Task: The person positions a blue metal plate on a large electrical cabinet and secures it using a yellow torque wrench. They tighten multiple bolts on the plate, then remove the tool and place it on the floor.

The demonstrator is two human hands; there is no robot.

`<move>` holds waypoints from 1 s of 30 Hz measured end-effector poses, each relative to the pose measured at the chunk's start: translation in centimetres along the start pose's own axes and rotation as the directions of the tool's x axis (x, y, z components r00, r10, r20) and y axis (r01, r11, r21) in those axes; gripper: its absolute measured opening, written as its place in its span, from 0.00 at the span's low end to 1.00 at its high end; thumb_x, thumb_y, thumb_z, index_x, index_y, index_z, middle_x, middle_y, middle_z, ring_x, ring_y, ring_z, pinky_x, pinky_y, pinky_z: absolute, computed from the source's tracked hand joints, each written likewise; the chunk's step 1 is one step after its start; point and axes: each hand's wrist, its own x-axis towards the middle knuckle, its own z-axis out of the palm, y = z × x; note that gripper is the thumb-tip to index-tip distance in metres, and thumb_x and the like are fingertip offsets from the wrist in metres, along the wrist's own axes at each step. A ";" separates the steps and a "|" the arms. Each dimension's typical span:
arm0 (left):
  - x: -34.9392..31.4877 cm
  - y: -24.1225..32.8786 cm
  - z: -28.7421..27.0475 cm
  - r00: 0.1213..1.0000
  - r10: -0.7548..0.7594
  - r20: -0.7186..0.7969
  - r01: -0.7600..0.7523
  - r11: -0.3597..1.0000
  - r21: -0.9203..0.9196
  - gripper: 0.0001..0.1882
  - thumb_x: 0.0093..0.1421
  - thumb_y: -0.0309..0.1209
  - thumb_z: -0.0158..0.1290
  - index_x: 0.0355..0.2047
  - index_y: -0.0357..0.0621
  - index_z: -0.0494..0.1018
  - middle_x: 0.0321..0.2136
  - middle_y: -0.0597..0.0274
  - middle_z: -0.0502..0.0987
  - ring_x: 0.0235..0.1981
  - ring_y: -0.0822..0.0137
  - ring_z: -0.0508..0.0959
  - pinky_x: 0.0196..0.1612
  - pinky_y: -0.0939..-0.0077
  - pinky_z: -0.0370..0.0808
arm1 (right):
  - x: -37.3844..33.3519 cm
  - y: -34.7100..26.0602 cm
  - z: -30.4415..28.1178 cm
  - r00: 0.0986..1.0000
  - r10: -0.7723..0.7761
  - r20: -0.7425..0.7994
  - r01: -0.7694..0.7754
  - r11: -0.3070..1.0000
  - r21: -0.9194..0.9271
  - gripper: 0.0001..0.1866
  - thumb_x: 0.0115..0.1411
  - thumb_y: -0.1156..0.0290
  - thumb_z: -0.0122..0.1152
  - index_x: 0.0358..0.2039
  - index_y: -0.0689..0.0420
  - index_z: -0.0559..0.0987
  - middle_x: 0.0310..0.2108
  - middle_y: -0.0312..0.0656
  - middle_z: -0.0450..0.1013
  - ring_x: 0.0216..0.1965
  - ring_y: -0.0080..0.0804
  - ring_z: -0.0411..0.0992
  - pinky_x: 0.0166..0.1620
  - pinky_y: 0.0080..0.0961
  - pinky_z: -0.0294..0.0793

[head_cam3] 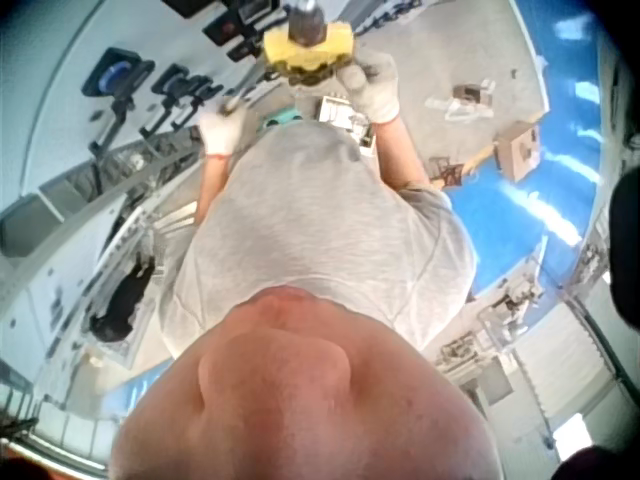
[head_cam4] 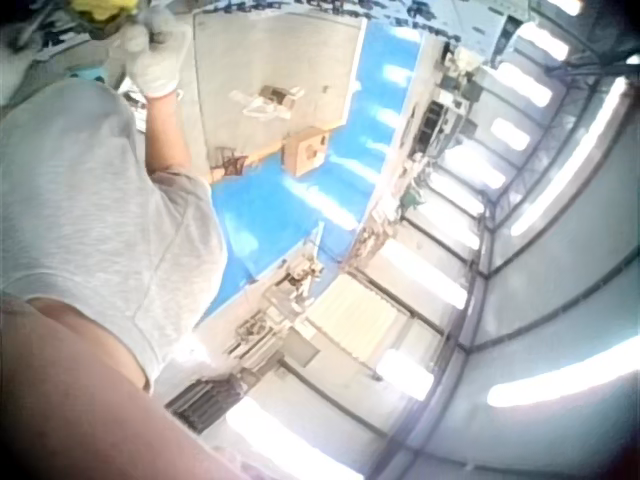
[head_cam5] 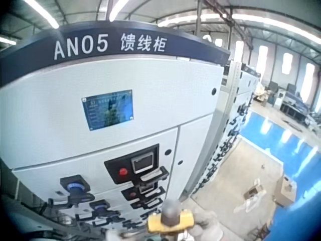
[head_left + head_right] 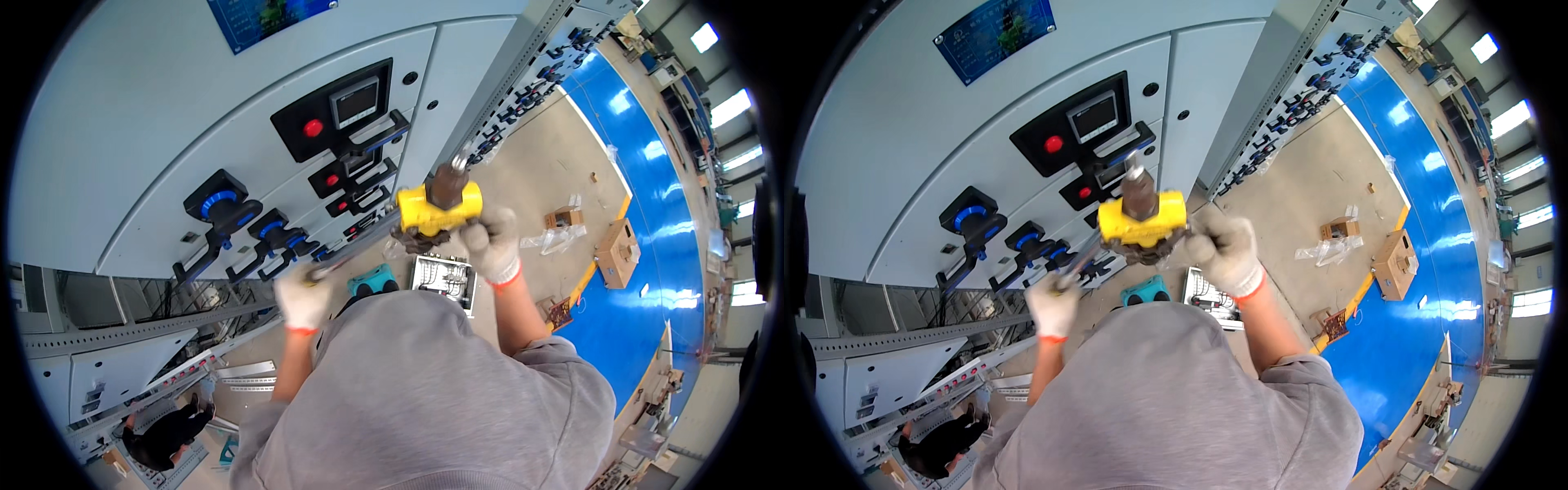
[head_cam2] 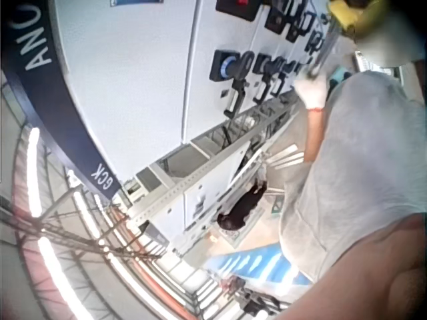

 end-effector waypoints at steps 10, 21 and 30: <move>-2.2 3.0 -16.0 0.950 0.186 -0.250 -0.085 0.927 0.365 0.10 0.51 0.26 0.64 0.28 0.30 0.78 0.15 0.53 0.70 0.19 0.71 0.66 0.27 0.74 0.70 | 5.2 -3.8 -8.3 0.897 -0.377 0.231 0.409 0.511 -0.756 0.11 0.44 0.67 0.75 0.29 0.50 0.85 0.18 0.36 0.75 0.21 0.39 0.75 0.26 0.36 0.73; -2.7 3.6 -16.8 0.943 0.040 -0.330 0.093 0.922 0.375 0.14 0.50 0.33 0.67 0.28 0.31 0.80 0.17 0.45 0.74 0.18 0.53 0.76 0.28 0.67 0.74 | 8.3 -2.9 -7.6 0.860 -0.509 0.019 0.316 0.503 -0.804 0.13 0.41 0.71 0.81 0.23 0.55 0.81 0.20 0.40 0.74 0.21 0.38 0.74 0.26 0.31 0.71; -3.0 4.1 -18.8 0.946 -0.110 -0.307 0.193 0.947 0.257 0.14 0.58 0.30 0.62 0.27 0.27 0.76 0.15 0.64 0.65 0.21 0.77 0.61 0.23 0.73 0.62 | 11.7 -5.5 -5.3 0.902 -0.413 0.126 0.323 0.452 -0.832 0.27 0.51 0.40 0.75 0.20 0.53 0.79 0.16 0.37 0.71 0.18 0.36 0.73 0.23 0.33 0.70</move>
